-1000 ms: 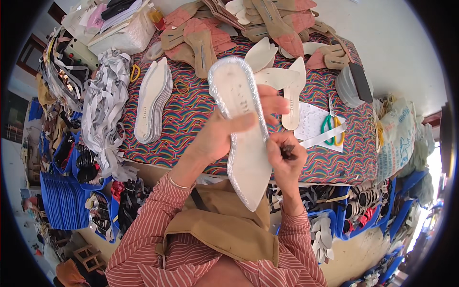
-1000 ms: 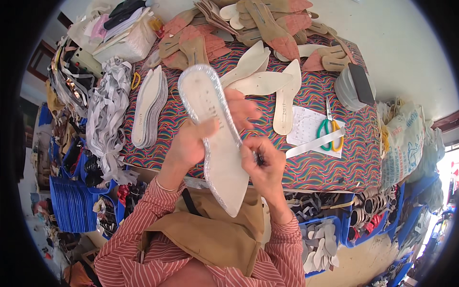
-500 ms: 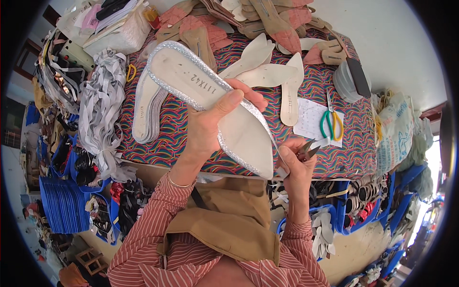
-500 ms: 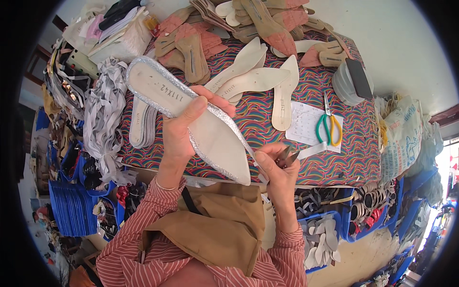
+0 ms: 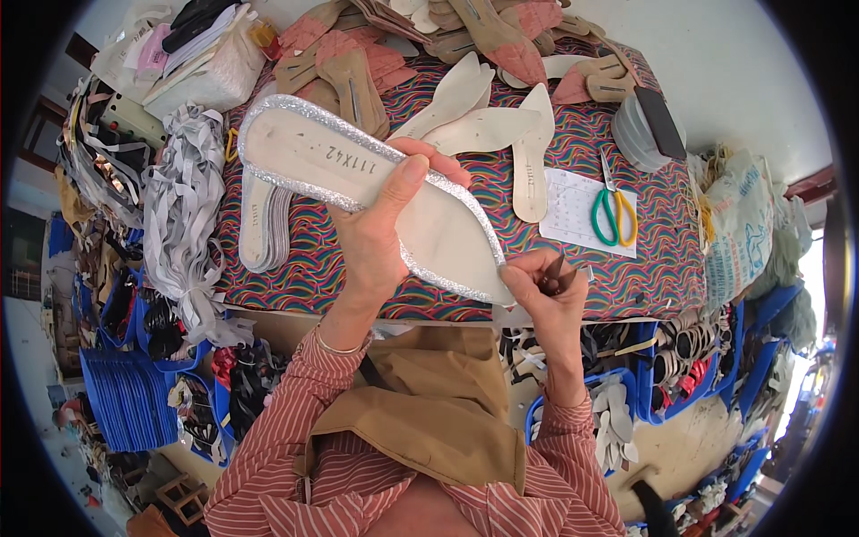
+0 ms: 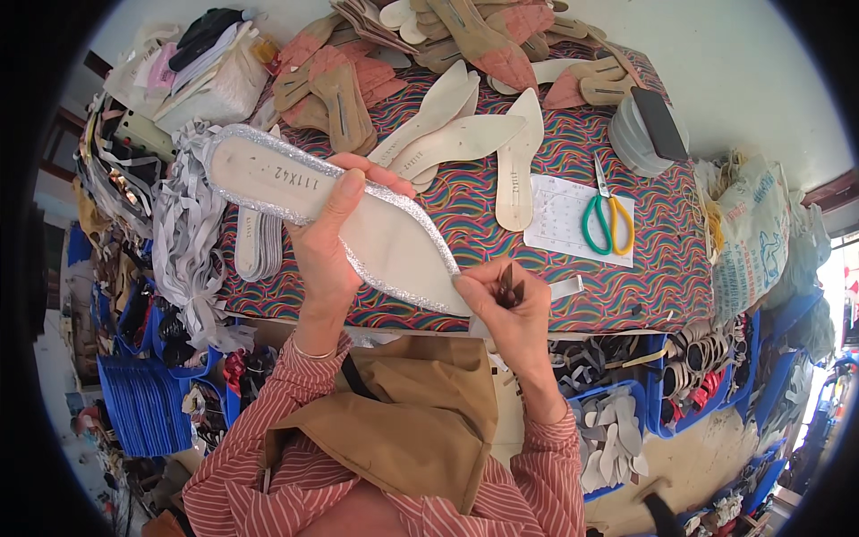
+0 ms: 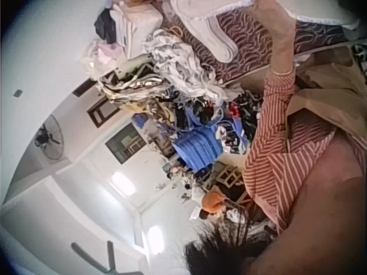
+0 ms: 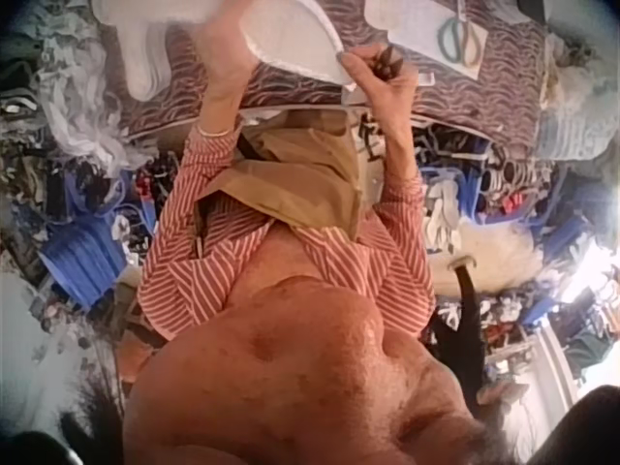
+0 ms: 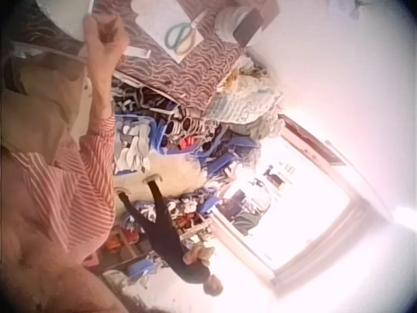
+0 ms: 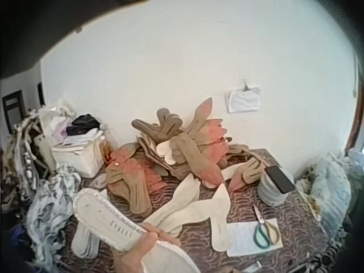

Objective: Applying adhesive strips to shoe insoles in a workshop.

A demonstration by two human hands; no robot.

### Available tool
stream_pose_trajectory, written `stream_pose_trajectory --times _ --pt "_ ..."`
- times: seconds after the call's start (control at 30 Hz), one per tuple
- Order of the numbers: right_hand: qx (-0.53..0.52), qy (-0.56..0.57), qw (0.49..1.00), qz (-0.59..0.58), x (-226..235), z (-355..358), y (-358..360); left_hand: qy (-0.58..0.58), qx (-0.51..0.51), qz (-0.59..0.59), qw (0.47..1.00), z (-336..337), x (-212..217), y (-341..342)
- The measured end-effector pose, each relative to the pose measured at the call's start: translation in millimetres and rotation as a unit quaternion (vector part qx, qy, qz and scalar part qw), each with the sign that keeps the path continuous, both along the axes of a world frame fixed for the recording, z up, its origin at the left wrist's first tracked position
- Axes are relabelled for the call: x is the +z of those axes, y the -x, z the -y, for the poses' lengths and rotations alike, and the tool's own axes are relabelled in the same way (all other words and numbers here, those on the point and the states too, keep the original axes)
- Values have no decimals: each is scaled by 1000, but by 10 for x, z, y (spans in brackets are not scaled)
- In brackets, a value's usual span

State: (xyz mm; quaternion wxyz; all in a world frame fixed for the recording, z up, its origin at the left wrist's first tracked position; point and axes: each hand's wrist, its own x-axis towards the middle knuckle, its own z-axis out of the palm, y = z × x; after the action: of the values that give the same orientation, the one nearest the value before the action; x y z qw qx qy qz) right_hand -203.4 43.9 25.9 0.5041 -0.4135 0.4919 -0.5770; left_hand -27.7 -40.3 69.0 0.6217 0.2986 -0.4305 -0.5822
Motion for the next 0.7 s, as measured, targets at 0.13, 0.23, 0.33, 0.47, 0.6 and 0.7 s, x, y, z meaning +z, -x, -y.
stream_pose_trajectory --times 0.13,0.23,0.33,0.47,0.6,0.7 --pt "15 -7 1000 21 -41 133 36 -6 -56 -42 998 58 -41 24" --pt "13 -12 998 57 -65 224 64 -52 -204 -225 951 23 -102 111" --pt "63 -51 989 124 -96 307 98 -41 -268 -129 954 18 -486 71" --pt "126 -95 986 52 50 384 324 -61 -256 -118 958 11 -507 37" --pt "196 -60 973 -105 63 552 927 -104 -220 -146 959 -2 -417 15" --pt "88 -70 969 -221 -9 741 1174 -178 -193 -170 950 -42 -444 72"
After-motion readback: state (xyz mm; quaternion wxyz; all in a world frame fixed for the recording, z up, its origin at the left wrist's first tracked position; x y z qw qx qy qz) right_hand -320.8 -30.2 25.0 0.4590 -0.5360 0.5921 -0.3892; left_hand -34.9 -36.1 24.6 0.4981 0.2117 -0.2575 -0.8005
